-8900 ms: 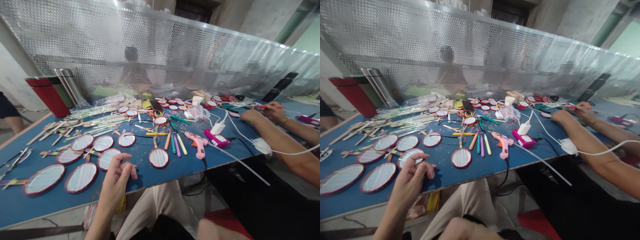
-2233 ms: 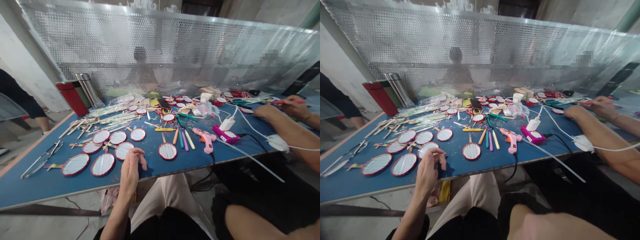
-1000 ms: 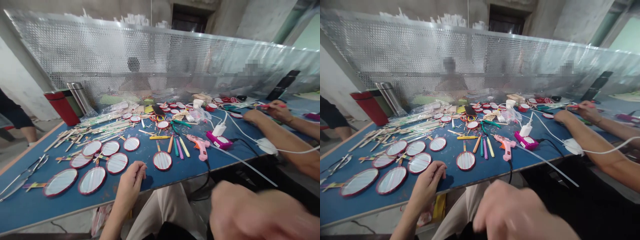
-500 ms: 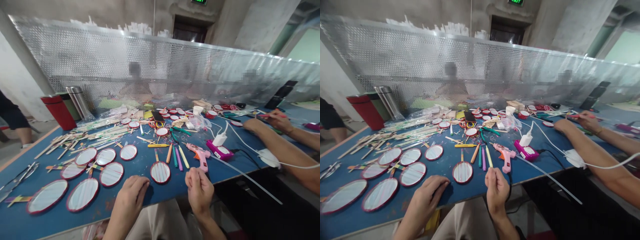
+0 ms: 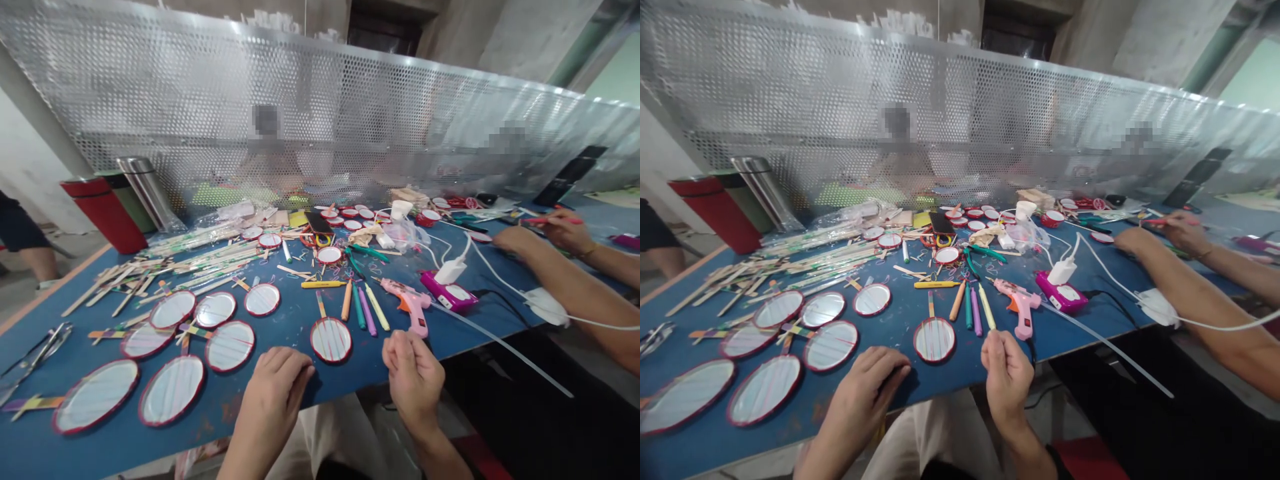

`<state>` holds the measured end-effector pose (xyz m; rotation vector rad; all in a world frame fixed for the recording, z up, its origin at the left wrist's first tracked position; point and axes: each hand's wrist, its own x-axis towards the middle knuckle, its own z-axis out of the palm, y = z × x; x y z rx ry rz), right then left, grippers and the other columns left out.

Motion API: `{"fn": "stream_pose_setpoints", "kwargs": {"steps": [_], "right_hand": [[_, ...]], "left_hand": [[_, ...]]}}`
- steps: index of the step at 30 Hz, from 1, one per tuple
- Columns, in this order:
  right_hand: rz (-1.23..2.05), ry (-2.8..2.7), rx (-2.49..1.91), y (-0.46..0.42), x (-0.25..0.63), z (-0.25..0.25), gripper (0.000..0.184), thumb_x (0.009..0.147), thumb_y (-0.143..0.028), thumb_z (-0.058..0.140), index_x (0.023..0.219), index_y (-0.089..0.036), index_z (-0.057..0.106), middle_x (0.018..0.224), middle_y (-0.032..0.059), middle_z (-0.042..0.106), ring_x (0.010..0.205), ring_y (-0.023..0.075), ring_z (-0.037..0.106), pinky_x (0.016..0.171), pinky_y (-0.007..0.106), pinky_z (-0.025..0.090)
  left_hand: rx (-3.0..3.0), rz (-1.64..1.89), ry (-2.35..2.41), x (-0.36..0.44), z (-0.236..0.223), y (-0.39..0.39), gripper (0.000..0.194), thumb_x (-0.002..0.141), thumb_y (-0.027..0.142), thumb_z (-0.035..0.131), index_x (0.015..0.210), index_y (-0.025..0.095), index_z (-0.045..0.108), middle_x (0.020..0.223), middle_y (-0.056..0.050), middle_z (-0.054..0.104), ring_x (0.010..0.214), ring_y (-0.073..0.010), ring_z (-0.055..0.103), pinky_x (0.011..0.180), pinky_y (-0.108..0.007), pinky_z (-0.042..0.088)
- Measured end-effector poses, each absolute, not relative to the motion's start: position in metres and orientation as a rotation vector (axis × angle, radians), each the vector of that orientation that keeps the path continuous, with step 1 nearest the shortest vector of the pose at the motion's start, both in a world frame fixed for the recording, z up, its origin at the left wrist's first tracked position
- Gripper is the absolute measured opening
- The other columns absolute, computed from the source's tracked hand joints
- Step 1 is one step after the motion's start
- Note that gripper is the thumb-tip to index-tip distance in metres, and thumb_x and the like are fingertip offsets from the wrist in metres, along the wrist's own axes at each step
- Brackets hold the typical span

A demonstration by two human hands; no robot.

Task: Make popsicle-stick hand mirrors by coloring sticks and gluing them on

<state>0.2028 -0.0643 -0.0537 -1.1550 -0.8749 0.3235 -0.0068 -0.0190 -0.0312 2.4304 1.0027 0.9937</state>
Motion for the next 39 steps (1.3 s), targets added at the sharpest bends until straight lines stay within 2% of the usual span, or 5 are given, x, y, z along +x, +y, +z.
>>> {"fn": "stream_pose_setpoints", "kwargs": {"steps": [11, 24, 28, 34, 39], "right_hand": [[0.203, -1.02, -1.306, -0.066, 0.202, -0.048, 0.039, 0.096, -0.032, 0.051, 0.061, -0.018, 0.046, 0.054, -0.0057, 0.04, 0.047, 0.0077, 0.037, 0.044, 0.021, 0.03], [0.196, -1.808, -1.49, -0.074, 0.208, 0.01, 0.037, 0.095, -0.032, 0.05, 0.061, -0.019, 0.049, 0.055, -0.0051, 0.047, 0.05, 0.0084, 0.045, 0.049, 0.021, 0.033], [0.062, -1.844, -1.569, -0.057, 0.224, 0.029, 0.036, 0.093, -0.038, 0.055, 0.062, -0.02, 0.055, 0.056, -0.0042, 0.053, 0.051, 0.0097, 0.048, 0.051, 0.022, 0.034], [-0.041, -1.461, -1.719, -0.037, 0.269, 0.044, 0.034, 0.089, -0.047, 0.053, 0.071, -0.021, 0.065, 0.059, -0.0016, 0.061, 0.055, 0.0142, 0.058, 0.055, 0.024, 0.042], [-0.104, -1.335, -1.774, -0.042, 0.29, 0.038, 0.038, 0.086, -0.051, 0.053, 0.068, -0.02, 0.064, 0.059, -0.0003, 0.063, 0.053, 0.0147, 0.058, 0.051, 0.024, 0.042]], "left_hand": [[2.458, 0.932, 1.009, -0.006, -0.036, -0.018, 0.026, 0.099, 0.022, 0.042, 0.083, 0.021, 0.063, 0.085, -0.004, 0.07, 0.079, -0.0206, 0.062, 0.076, -0.035, 0.045], [2.453, 0.627, 1.132, 0.007, -0.022, 0.01, 0.031, 0.095, 0.022, 0.041, 0.07, 0.023, 0.057, 0.072, -0.003, 0.067, 0.072, -0.0208, 0.061, 0.065, -0.03, 0.041], [2.337, 0.782, 1.404, 0.013, -0.021, 0.008, 0.029, 0.094, 0.026, 0.041, 0.068, 0.023, 0.053, 0.062, -0.002, 0.063, 0.063, -0.021, 0.059, 0.062, -0.03, 0.038], [1.944, 1.144, 1.223, -0.004, -0.023, -0.005, 0.033, 0.095, 0.042, 0.04, 0.07, 0.024, 0.052, 0.056, 0.005, 0.05, 0.05, -0.0135, 0.048, 0.049, -0.022, 0.037], [1.778, 1.302, 1.242, -0.006, -0.02, -0.01, 0.038, 0.087, 0.039, 0.053, 0.058, 0.024, 0.035, 0.052, 0.009, 0.03, 0.046, -0.0096, 0.032, 0.045, -0.02, 0.03]]}}
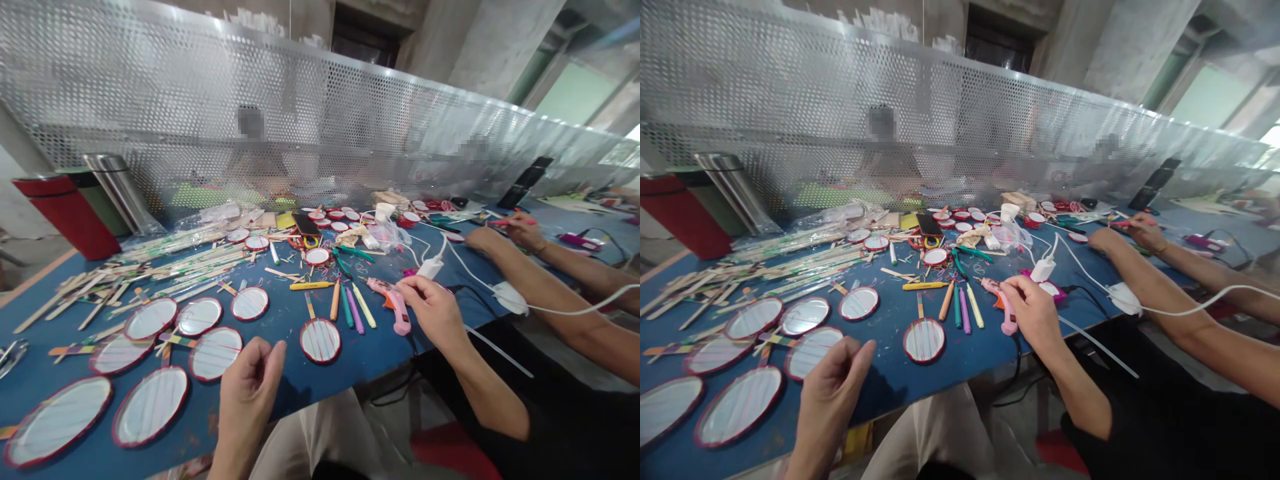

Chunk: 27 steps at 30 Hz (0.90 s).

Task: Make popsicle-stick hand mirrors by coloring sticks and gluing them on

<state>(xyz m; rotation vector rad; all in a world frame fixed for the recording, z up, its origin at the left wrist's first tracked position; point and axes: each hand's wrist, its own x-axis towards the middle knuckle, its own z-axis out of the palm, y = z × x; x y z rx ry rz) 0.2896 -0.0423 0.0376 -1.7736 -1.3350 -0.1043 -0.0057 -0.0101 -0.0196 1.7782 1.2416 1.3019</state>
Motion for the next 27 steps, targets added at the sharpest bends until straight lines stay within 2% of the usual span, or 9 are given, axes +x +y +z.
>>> {"fn": "stream_pose_setpoints", "kwargs": {"steps": [3, 5, 7, 10, 15, 17, 21, 24, 27], "right_hand": [[-0.117, -1.383, -1.787, -0.043, 0.288, 0.036, 0.043, 0.088, -0.051, 0.053, 0.057, -0.021, 0.055, 0.048, -0.0031, 0.052, 0.048, 0.013, 0.052, 0.048, 0.023, 0.038], [-0.143, -1.418, -1.792, -0.039, 0.285, 0.038, 0.044, 0.091, -0.049, 0.049, 0.057, -0.021, 0.051, 0.048, -0.0037, 0.05, 0.048, 0.0127, 0.051, 0.048, 0.023, 0.037], [-0.16, -1.487, -1.803, -0.031, 0.282, 0.042, 0.039, 0.093, -0.044, 0.047, 0.064, -0.02, 0.055, 0.056, -0.0022, 0.057, 0.054, 0.0138, 0.056, 0.052, 0.023, 0.039], [-0.144, -1.704, -1.835, -0.01, 0.271, 0.049, 0.024, 0.093, -0.031, 0.05, 0.077, -0.019, 0.064, 0.079, 0.002, 0.068, 0.075, 0.0165, 0.064, 0.065, 0.025, 0.044], [-0.094, -2.216, -1.919, 0.037, 0.237, 0.054, 0.01, 0.088, -0.018, 0.061, 0.084, -0.019, 0.07, 0.089, 0.004, 0.072, 0.09, 0.0192, 0.064, 0.082, 0.029, 0.043], [-0.1, -2.38, -1.968, 0.056, 0.222, 0.053, 0.007, 0.087, -0.02, 0.065, 0.09, -0.017, 0.07, 0.096, 0.0073, 0.071, 0.098, 0.0219, 0.063, 0.087, 0.034, 0.045], [-0.143, -2.626, -2.053, 0.082, 0.201, 0.05, 0.022, 0.093, -0.032, 0.062, 0.105, -0.014, 0.065, 0.108, 0.007, 0.066, 0.1, 0.0208, 0.063, 0.09, 0.043, 0.051], [-0.189, -2.746, -2.06, 0.09, 0.196, 0.049, 0.027, 0.094, -0.034, 0.06, 0.112, -0.014, 0.062, 0.113, 0.0075, 0.064, 0.099, 0.0202, 0.064, 0.087, 0.041, 0.053], [-0.237, -2.849, -2.005, 0.093, 0.201, 0.05, 0.027, 0.094, -0.034, 0.06, 0.111, -0.014, 0.063, 0.11, 0.0074, 0.065, 0.097, 0.0194, 0.064, 0.086, 0.04, 0.054]], "left_hand": [[1.763, 1.251, 1.249, -0.002, -0.02, -0.007, 0.032, 0.083, 0.034, 0.054, 0.059, 0.024, 0.034, 0.053, 0.009, 0.031, 0.047, -0.0093, 0.032, 0.044, -0.019, 0.029], [1.75, 1.273, 1.251, 0.001, -0.02, -0.004, 0.028, 0.079, 0.031, 0.053, 0.059, 0.025, 0.035, 0.053, 0.009, 0.03, 0.046, -0.0093, 0.031, 0.043, -0.019, 0.028], [1.741, 1.314, 1.238, 0.002, -0.019, -0.003, 0.024, 0.074, 0.028, 0.052, 0.059, 0.025, 0.034, 0.053, 0.01, 0.028, 0.044, -0.0095, 0.03, 0.042, -0.02, 0.027], [1.75, 1.294, 1.197, 0.002, -0.019, -0.001, 0.019, 0.069, 0.025, 0.05, 0.06, 0.026, 0.033, 0.053, 0.01, 0.029, 0.044, -0.0098, 0.031, 0.041, -0.02, 0.026], [1.824, 1.137, 1.186, 0.002, -0.025, 0.002, 0.024, 0.07, 0.024, 0.049, 0.059, 0.025, 0.028, 0.051, 0.01, 0.03, 0.047, -0.01, 0.031, 0.046, -0.019, 0.03], [1.835, 1.14, 1.209, 0.004, -0.025, 0.002, 0.025, 0.073, 0.027, 0.048, 0.059, 0.025, 0.027, 0.051, 0.009, 0.03, 0.048, -0.0103, 0.032, 0.048, -0.02, 0.03], [1.826, 1.176, 1.243, 0.006, -0.023, -0.001, 0.026, 0.078, 0.031, 0.045, 0.06, 0.026, 0.026, 0.053, 0.009, 0.031, 0.049, -0.011, 0.032, 0.05, -0.022, 0.029], [1.828, 1.182, 1.253, 0.006, -0.022, -0.002, 0.027, 0.079, 0.033, 0.045, 0.06, 0.026, 0.027, 0.053, 0.009, 0.031, 0.049, -0.0114, 0.033, 0.05, -0.022, 0.029], [1.828, 1.181, 1.255, 0.005, -0.022, -0.003, 0.027, 0.08, 0.034, 0.045, 0.06, 0.026, 0.027, 0.054, 0.009, 0.031, 0.049, -0.0116, 0.033, 0.051, -0.023, 0.029]]}}
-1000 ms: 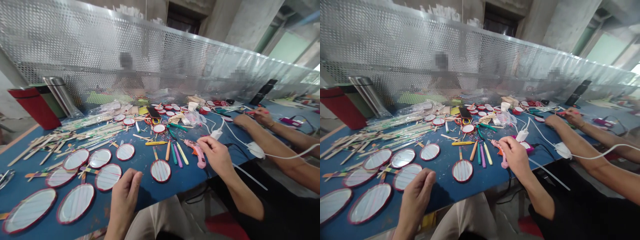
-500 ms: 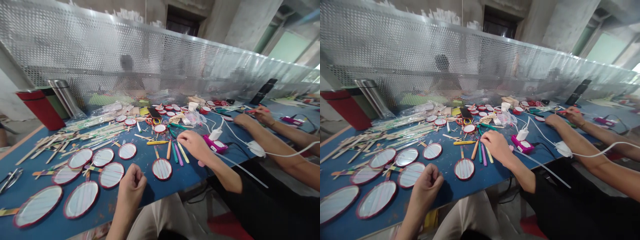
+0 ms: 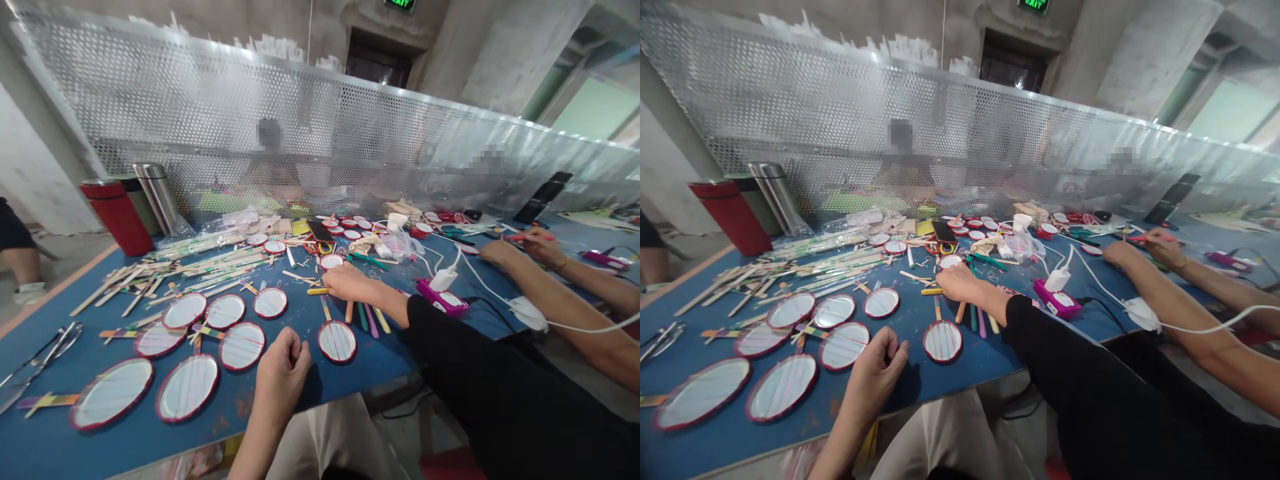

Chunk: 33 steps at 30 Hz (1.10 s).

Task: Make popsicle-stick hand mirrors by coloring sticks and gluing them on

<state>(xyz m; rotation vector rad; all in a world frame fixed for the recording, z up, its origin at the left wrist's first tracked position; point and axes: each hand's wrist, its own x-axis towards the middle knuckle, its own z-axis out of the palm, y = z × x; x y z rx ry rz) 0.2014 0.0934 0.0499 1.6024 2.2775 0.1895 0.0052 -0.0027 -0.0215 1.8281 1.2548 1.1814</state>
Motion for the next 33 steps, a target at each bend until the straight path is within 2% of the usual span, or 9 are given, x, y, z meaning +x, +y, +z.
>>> {"fn": "stream_pose_setpoints", "kwargs": {"steps": [3, 6, 8, 13, 19, 25, 30, 33], "right_hand": [[0.222, 2.338, 1.485, 0.094, 0.213, 0.052, 0.021, 0.094, -0.032, 0.059, 0.102, -0.013, 0.064, 0.102, 0.0055, 0.066, 0.094, 0.0188, 0.064, 0.086, 0.04, 0.051], [0.277, 2.426, 1.389, 0.093, 0.226, 0.054, 0.011, 0.091, -0.019, 0.056, 0.093, -0.013, 0.065, 0.095, 0.0071, 0.068, 0.092, 0.0192, 0.061, 0.084, 0.035, 0.042], [0.327, 2.479, 1.341, 0.09, 0.233, 0.054, 0.011, 0.087, -0.013, 0.054, 0.09, -0.013, 0.065, 0.093, 0.0093, 0.068, 0.09, 0.0195, 0.06, 0.079, 0.032, 0.036], [0.448, 2.585, 1.204, 0.088, 0.249, 0.049, 0.01, 0.085, -0.014, 0.056, 0.09, -0.012, 0.064, 0.091, 0.0104, 0.067, 0.088, 0.0204, 0.056, 0.074, 0.032, 0.029], [0.571, 2.682, 1.067, 0.099, 0.27, 0.036, 0.013, 0.091, -0.01, 0.05, 0.087, -0.012, 0.062, 0.087, 0.0106, 0.065, 0.084, 0.0202, 0.052, 0.072, 0.032, 0.027], [0.533, 2.746, 0.952, 0.101, 0.277, 0.031, 0.021, 0.097, -0.012, 0.046, 0.085, -0.015, 0.063, 0.086, 0.0074, 0.064, 0.082, 0.0186, 0.051, 0.069, 0.031, 0.028], [0.443, 2.758, 1.065, 0.095, 0.268, 0.034, 0.016, 0.094, -0.011, 0.049, 0.095, -0.014, 0.064, 0.093, 0.0098, 0.065, 0.086, 0.0195, 0.054, 0.07, 0.03, 0.031], [0.328, 2.77, 1.126, 0.091, 0.255, 0.032, 0.016, 0.089, -0.011, 0.055, 0.1, -0.016, 0.066, 0.097, 0.0081, 0.066, 0.09, 0.0195, 0.055, 0.073, 0.03, 0.034]], "left_hand": [[1.828, 1.176, 1.258, 0.005, -0.021, -0.003, 0.027, 0.08, 0.035, 0.044, 0.061, 0.026, 0.029, 0.054, 0.009, 0.031, 0.049, -0.0118, 0.034, 0.051, -0.023, 0.029], [1.825, 1.174, 1.269, 0.006, -0.02, -0.002, 0.027, 0.08, 0.036, 0.044, 0.06, 0.026, 0.029, 0.054, 0.009, 0.031, 0.049, -0.0118, 0.034, 0.05, -0.024, 0.029], [1.823, 1.173, 1.273, 0.006, -0.02, -0.001, 0.027, 0.08, 0.037, 0.043, 0.06, 0.026, 0.028, 0.054, 0.009, 0.032, 0.049, -0.0118, 0.035, 0.05, -0.024, 0.029], [1.823, 1.169, 1.28, 0.006, -0.021, -0.001, 0.027, 0.08, 0.037, 0.044, 0.06, 0.026, 0.029, 0.054, 0.009, 0.032, 0.049, -0.012, 0.036, 0.051, -0.024, 0.029], [1.821, 1.166, 1.293, 0.005, -0.023, -0.002, 0.027, 0.081, 0.038, 0.044, 0.061, 0.026, 0.03, 0.054, 0.009, 0.033, 0.049, -0.0122, 0.037, 0.051, -0.024, 0.03], [1.822, 1.159, 1.299, 0.006, -0.024, -0.001, 0.027, 0.081, 0.038, 0.044, 0.061, 0.026, 0.031, 0.055, 0.008, 0.035, 0.049, -0.0123, 0.037, 0.052, -0.025, 0.031], [1.817, 1.158, 1.293, 0.007, -0.023, 0.0, 0.028, 0.081, 0.039, 0.045, 0.061, 0.026, 0.031, 0.054, 0.008, 0.035, 0.05, -0.0122, 0.037, 0.051, -0.024, 0.03], [1.816, 1.161, 1.293, 0.007, -0.022, 0.0, 0.029, 0.081, 0.04, 0.045, 0.061, 0.026, 0.031, 0.055, 0.008, 0.034, 0.05, -0.0121, 0.036, 0.051, -0.024, 0.03]]}}
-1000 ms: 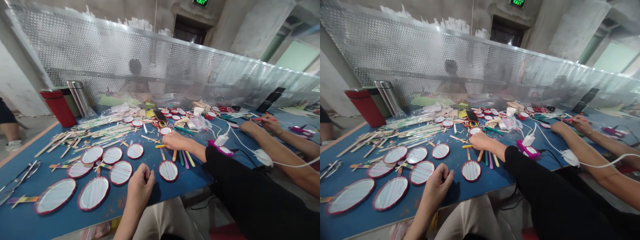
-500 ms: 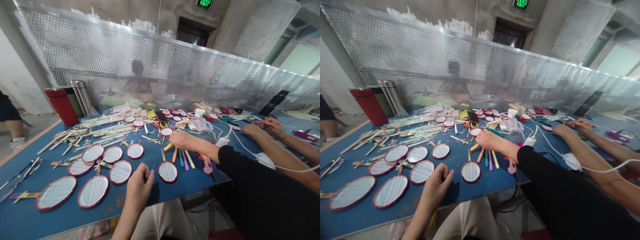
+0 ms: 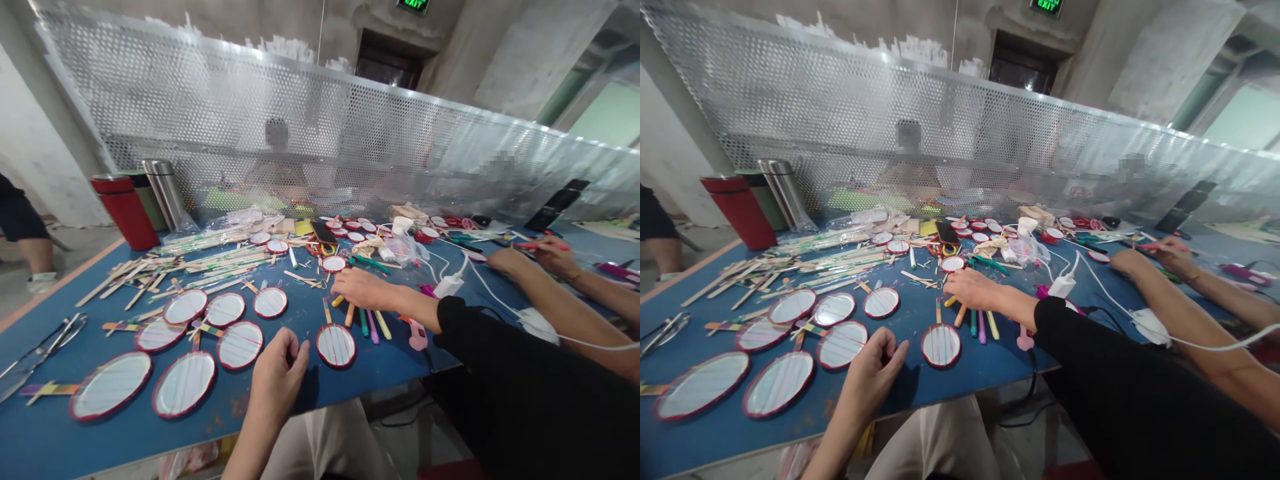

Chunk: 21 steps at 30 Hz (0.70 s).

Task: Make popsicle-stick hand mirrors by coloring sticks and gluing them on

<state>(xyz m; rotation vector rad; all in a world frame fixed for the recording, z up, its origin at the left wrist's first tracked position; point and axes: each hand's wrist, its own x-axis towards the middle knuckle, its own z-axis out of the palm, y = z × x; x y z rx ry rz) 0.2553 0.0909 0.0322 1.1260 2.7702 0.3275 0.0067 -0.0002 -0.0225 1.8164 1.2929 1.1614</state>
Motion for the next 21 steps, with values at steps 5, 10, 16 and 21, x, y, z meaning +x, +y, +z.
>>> {"fn": "stream_pose_setpoints", "kwargs": {"steps": [5, 10, 16, 21], "right_hand": [[0.155, 2.781, 1.186, 0.08, 0.238, 0.031, 0.016, 0.09, -0.016, 0.054, 0.099, -0.018, 0.068, 0.096, 0.0062, 0.068, 0.094, 0.02, 0.057, 0.079, 0.03, 0.037], [0.049, 2.775, 1.212, 0.069, 0.238, 0.035, 0.015, 0.091, -0.019, 0.054, 0.095, -0.018, 0.069, 0.094, 0.0069, 0.067, 0.094, 0.0211, 0.056, 0.08, 0.032, 0.037], [-0.046, 2.782, 1.211, 0.056, 0.249, 0.037, 0.015, 0.091, -0.016, 0.055, 0.091, -0.019, 0.069, 0.094, 0.0062, 0.066, 0.093, 0.0198, 0.055, 0.082, 0.032, 0.036], [-0.089, 2.8, 1.229, 0.048, 0.259, 0.036, 0.016, 0.088, -0.012, 0.057, 0.081, -0.02, 0.07, 0.091, 0.0047, 0.066, 0.092, 0.0196, 0.055, 0.079, 0.032, 0.036]], "left_hand": [[1.817, 1.174, 1.303, 0.007, -0.025, 0.0, 0.028, 0.081, 0.04, 0.046, 0.061, 0.026, 0.031, 0.055, 0.008, 0.034, 0.049, -0.0119, 0.036, 0.051, -0.024, 0.03], [1.815, 1.187, 1.303, 0.008, -0.031, 0.0, 0.028, 0.082, 0.038, 0.046, 0.062, 0.025, 0.031, 0.055, 0.009, 0.033, 0.05, -0.0118, 0.035, 0.051, -0.023, 0.029], [1.814, 1.2, 1.302, 0.008, -0.031, -0.001, 0.028, 0.083, 0.038, 0.046, 0.062, 0.025, 0.031, 0.056, 0.009, 0.033, 0.05, -0.0117, 0.034, 0.051, -0.023, 0.029], [1.817, 1.192, 1.302, 0.007, -0.023, -0.001, 0.03, 0.081, 0.04, 0.047, 0.06, 0.025, 0.032, 0.054, 0.008, 0.034, 0.049, -0.0115, 0.036, 0.05, -0.023, 0.03]]}}
